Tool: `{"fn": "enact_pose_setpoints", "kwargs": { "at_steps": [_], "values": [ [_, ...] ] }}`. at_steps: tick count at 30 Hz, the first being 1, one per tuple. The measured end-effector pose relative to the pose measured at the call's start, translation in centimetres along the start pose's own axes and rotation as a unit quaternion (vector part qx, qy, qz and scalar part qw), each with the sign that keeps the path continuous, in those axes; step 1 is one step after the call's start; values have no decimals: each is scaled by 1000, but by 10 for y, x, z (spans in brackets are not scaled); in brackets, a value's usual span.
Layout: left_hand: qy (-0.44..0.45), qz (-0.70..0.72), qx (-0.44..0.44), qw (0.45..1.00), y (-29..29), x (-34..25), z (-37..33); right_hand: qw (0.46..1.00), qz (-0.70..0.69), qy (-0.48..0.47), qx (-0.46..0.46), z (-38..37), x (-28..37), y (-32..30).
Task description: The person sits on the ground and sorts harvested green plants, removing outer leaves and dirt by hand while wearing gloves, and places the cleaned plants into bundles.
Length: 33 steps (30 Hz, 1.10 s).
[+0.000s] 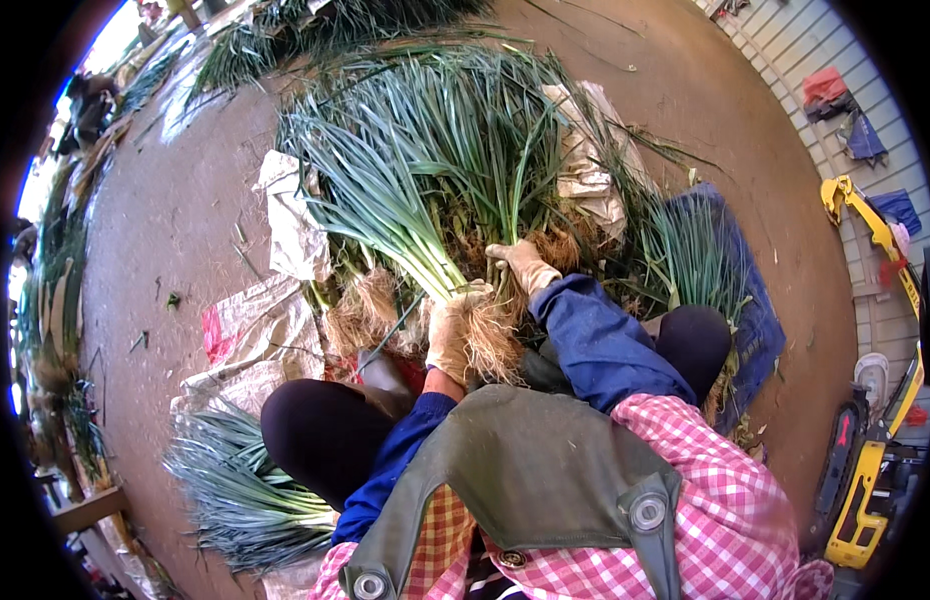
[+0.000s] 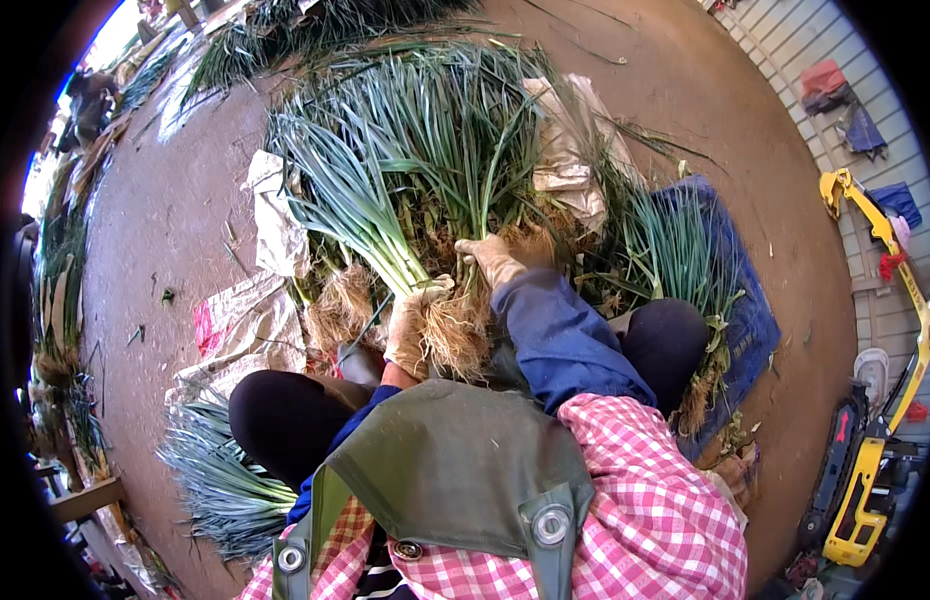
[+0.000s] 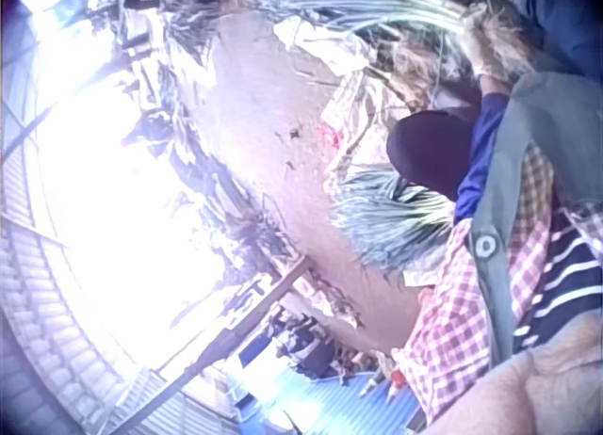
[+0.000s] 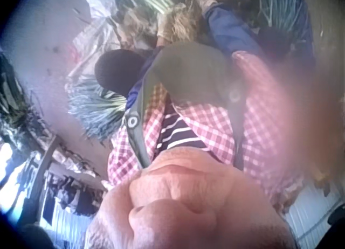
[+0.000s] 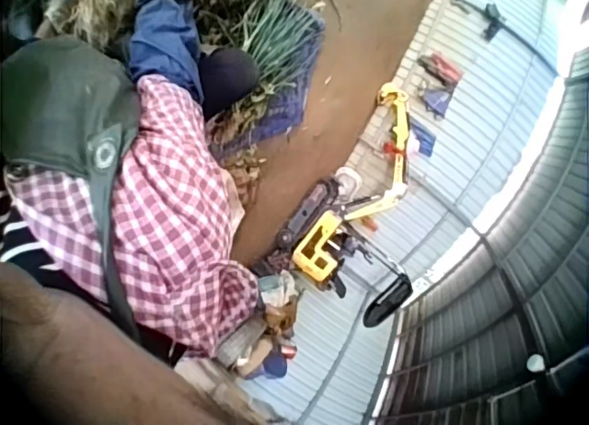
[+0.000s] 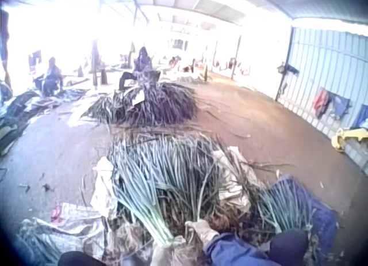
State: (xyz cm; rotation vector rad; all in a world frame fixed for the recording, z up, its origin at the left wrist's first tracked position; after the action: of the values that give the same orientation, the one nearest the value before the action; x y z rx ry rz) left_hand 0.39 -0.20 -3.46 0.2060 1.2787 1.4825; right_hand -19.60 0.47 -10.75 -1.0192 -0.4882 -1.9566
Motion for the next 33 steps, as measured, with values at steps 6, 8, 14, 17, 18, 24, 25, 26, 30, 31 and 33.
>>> {"fn": "enact_pose_setpoints", "kwargs": {
  "at_steps": [6,8,14,17,18,24,25,26,30,31,33],
  "values": [
    [8,-17,-7,1000,2,4,-4,999,17,3,32,-10,20,-2],
    [17,-55,-8,998,-5,8,-10,993,15,22,119,-5,14,-2],
    [-23,-44,-18,999,-4,13,-7,973,-92,-46,208,23,17,-2],
    [-57,37,-12,998,-7,7,1,958,-127,-83,245,59,38,20],
    [-50,42,-7,998,0,6,-1,967,-93,-79,225,61,41,19],
    [-17,27,-19,999,2,3,2,987,-54,-58,142,72,37,29],
    [-5,27,-28,999,-5,3,1,989,-54,-42,130,74,37,31],
    [44,14,-27,999,-20,4,-3,993,-1,-13,118,72,39,33],
    [30,53,17,998,15,3,-1,998,40,-35,-23,31,21,1],
    [34,63,6,997,7,-1,5,994,76,11,-71,36,29,14],
    [27,89,52,994,-1,-9,11,976,157,-9,-150,40,45,1]
  ]
}}
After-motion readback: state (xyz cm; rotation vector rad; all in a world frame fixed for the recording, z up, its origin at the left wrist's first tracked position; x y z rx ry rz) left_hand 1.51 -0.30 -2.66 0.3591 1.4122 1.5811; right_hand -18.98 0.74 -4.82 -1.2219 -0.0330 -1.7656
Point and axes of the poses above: each hand's wrist, its own z-axis away from the middle knuckle, its own y-axis out of the palm, x = y × z, the point moved 1 cm from there along -z, towards the middle knuckle, and after that the axes turned 7 degrees about x, right-handed, at the moved point
